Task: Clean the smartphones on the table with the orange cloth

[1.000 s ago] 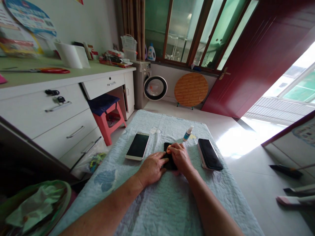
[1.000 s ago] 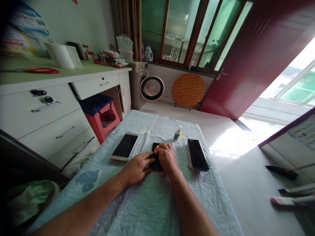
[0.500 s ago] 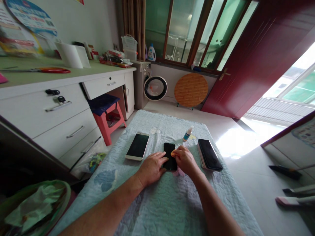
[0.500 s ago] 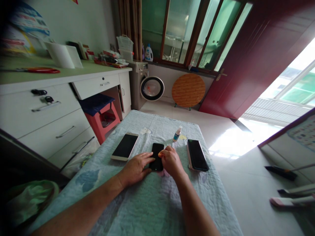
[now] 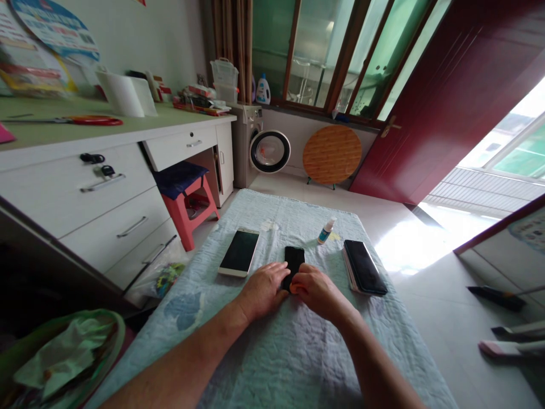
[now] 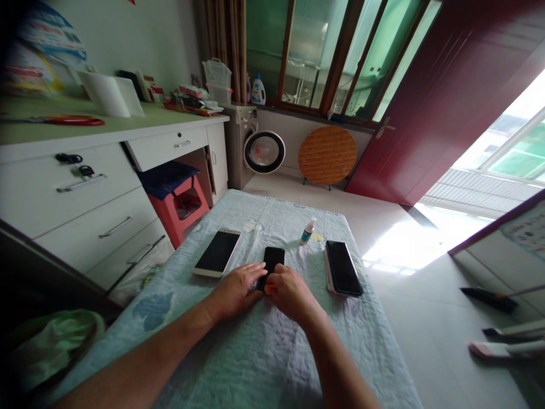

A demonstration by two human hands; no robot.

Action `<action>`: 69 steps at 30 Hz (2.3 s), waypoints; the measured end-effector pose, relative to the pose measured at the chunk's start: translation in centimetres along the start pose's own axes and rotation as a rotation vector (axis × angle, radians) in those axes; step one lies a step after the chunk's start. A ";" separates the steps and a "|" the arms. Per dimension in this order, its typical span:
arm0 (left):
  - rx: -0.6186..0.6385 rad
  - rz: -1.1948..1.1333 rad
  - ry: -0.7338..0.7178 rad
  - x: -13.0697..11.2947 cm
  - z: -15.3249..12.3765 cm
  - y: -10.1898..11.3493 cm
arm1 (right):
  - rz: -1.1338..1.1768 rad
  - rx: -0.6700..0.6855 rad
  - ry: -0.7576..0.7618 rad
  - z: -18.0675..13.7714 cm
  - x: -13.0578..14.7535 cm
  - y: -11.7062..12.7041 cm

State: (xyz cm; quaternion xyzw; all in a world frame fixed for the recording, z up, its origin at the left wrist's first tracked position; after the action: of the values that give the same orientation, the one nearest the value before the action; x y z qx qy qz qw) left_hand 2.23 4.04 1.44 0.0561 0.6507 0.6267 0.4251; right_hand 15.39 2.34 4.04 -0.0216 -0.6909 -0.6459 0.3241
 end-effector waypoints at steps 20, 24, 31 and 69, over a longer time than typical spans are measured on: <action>0.006 -0.082 0.050 0.1 0.0 0.1 | -0.050 -0.282 -0.053 1.5 -1.8 -0.8; -0.013 -0.101 0.042 0.3 0.1 0.0 | -0.105 -0.298 -0.047 1.8 -1.4 -1.1; -0.063 -0.137 0.020 1.2 0.2 -0.5 | -0.078 -0.242 0.021 1.7 0.2 -1.2; -0.108 -0.079 0.002 1.1 0.3 -0.8 | 0.026 -0.158 0.163 1.2 0.5 -0.9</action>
State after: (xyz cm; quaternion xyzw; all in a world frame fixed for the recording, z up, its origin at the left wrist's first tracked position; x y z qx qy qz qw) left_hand 2.13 4.75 0.30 0.0067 0.6179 0.6438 0.4513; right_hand 14.08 3.08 3.52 -0.0032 -0.6088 -0.6937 0.3850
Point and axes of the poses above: each hand's wrist, its own z-axis towards the middle knuckle, its own y-axis out of the back of the hand, x = y × z, the point moved 5 cm from there along z, towards the middle knuckle, and after that the axes turned 1 degree about -y, right-handed, at the moved point
